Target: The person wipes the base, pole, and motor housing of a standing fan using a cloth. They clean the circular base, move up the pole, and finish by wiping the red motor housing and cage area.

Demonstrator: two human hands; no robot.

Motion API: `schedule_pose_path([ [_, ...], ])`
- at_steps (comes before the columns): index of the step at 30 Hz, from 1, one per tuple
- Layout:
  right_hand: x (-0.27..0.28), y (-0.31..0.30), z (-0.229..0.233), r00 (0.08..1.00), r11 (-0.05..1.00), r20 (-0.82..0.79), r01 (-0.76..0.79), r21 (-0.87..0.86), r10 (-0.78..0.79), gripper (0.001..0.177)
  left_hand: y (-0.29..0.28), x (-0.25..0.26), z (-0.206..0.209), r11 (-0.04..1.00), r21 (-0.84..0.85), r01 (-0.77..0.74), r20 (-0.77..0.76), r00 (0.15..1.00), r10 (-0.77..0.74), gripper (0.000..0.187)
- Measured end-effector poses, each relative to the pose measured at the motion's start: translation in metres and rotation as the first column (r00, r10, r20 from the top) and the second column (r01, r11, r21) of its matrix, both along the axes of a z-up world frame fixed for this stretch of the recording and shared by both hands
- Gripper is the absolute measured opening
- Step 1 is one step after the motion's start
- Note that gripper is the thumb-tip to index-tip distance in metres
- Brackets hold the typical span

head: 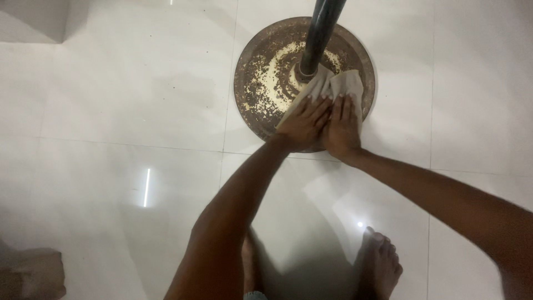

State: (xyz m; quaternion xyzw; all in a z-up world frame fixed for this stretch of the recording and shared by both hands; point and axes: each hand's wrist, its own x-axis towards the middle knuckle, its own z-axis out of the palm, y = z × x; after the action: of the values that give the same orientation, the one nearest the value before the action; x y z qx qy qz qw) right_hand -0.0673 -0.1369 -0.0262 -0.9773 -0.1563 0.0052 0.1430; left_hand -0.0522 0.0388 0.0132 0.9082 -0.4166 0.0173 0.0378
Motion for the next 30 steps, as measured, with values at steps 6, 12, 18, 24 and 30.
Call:
schedule_pose_path([
  [6, 0.002, 0.024, 0.027, 0.983, 0.972, -0.081, 0.173, 0.156, -0.162, 0.075, 0.046, 0.008, 0.01, 0.994, -0.113, 0.006, 0.073, 0.997, 0.002, 0.056],
  [12, 0.007, 0.031, 0.035, 0.982, 0.988, -0.15, 0.127, 0.087, -0.113, 0.075, 0.079, 0.007, -0.004, 0.983, -0.174, -0.05, 0.04, 0.997, 0.058, 0.052],
  [18, 0.013, 0.054, 0.032, 0.955, 0.948, -0.113, 0.288, 0.135, -0.274, 0.078, 0.072, 0.0, -0.012, 0.938, -0.287, -0.196, 0.019, 0.977, 0.21, 0.062],
  [24, 0.035, 0.057, 0.032, 0.951, 0.942, -0.024, 0.308, 0.132, -0.307, 0.076, 0.061, -0.008, -0.021, 0.899, -0.312, -0.307, -0.032, 0.949, 0.313, 0.071],
  [30, 0.044, 0.05, 0.031, 0.966, 0.949, -0.014, 0.258, 0.18, -0.26, 0.067, 0.062, -0.005, -0.023, 0.896, -0.327, -0.301, -0.068, 0.953, 0.295, 0.076],
])
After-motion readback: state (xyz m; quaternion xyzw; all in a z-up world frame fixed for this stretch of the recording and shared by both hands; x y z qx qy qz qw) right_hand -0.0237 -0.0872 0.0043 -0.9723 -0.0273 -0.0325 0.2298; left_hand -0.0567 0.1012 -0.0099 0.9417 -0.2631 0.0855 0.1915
